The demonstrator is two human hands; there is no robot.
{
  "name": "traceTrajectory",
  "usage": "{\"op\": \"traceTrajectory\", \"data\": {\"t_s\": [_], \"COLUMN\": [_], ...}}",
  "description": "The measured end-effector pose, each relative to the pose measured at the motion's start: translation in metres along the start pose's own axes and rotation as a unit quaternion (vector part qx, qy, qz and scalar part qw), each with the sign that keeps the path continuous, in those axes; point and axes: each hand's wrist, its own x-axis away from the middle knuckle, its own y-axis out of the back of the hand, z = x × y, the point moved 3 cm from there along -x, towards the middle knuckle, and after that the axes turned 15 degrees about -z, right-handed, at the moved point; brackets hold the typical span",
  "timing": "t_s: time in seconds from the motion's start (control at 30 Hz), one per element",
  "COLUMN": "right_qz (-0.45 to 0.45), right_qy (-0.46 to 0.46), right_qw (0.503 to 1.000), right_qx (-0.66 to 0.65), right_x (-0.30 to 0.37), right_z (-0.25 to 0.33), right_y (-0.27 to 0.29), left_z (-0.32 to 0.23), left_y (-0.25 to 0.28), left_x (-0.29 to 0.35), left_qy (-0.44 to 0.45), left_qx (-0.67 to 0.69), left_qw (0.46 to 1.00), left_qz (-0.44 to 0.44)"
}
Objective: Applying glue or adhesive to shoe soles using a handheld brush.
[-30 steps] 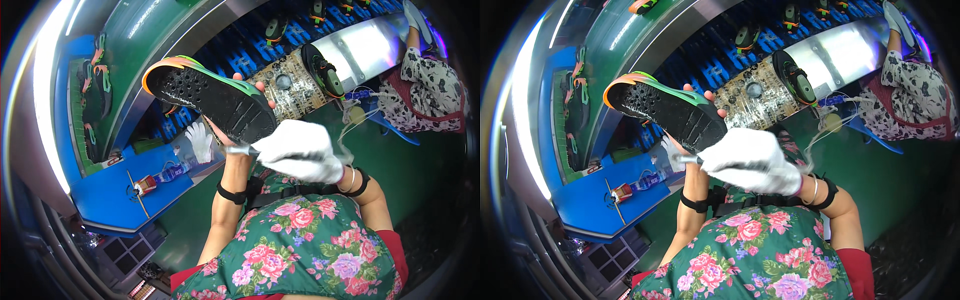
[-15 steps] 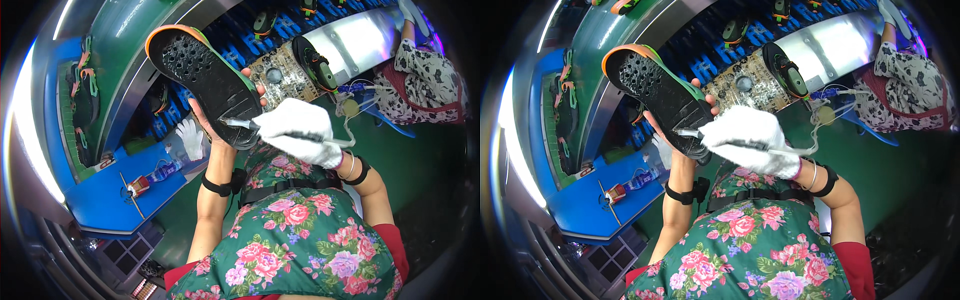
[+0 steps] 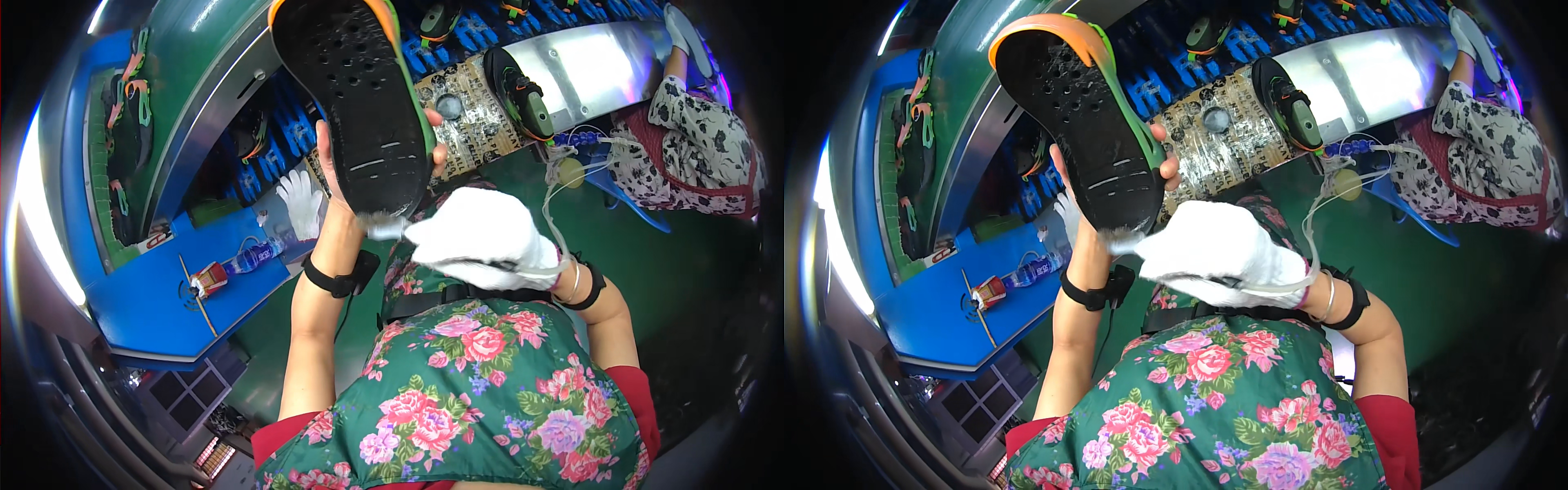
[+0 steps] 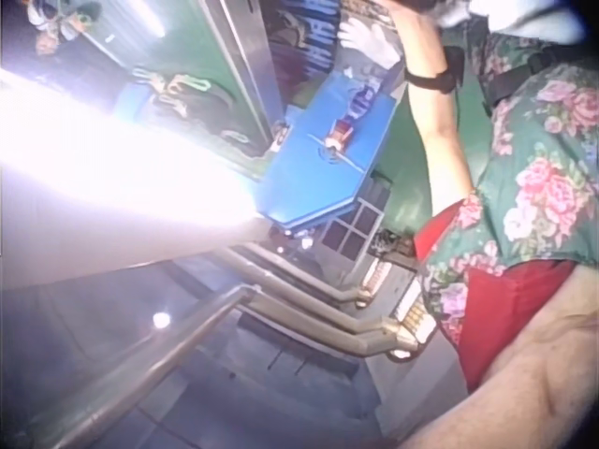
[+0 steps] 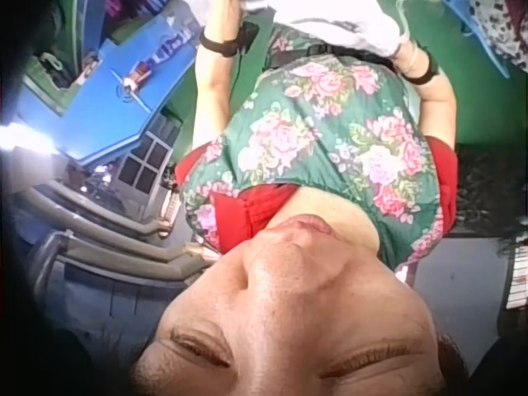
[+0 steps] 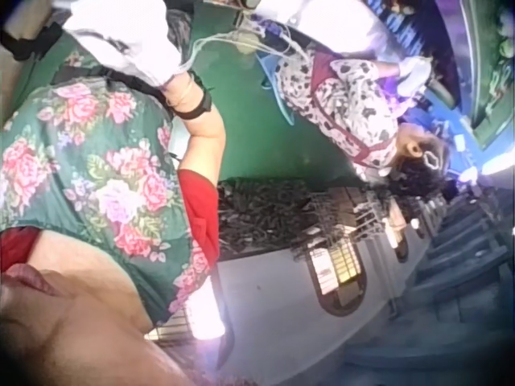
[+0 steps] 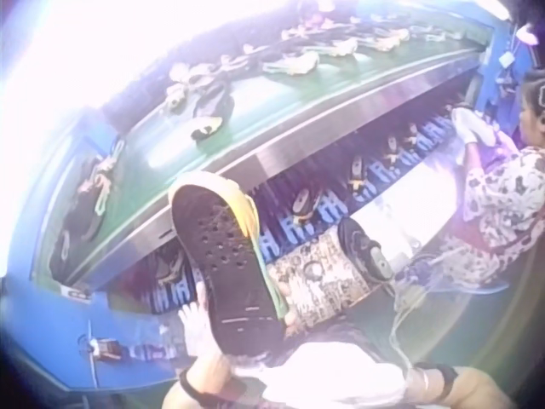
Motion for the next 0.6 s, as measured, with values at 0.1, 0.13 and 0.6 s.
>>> {"op": "traceTrajectory", "data": {"t_s": [0.1,0.13,0.6], "right_qz": [0.040,0.038,-0.015], "right_qy": [-0.093,-0.116,-0.058], "right_qw": [0.985,0.984,0.998], "right_qx": [-0.143,-0.126,-0.025], "right_x": [-0.003,-0.009,-0.006], "right_z": [0.003,0.005,0.001], "right_y": [0.003,0.010,0.013], "left_z": [0.001,0.001,-0.015], "left_y": [-0.006,-0.005,0.026], "left_x": [0.004,0.005,0.006], "left_qy": [0.000,0.004,0.055], "left_qx": [0.008,0.014,-0.130], "left_qw": [1.000,1.000,0.979], "left_qz": [-0.011,-0.027,-0.148]}}
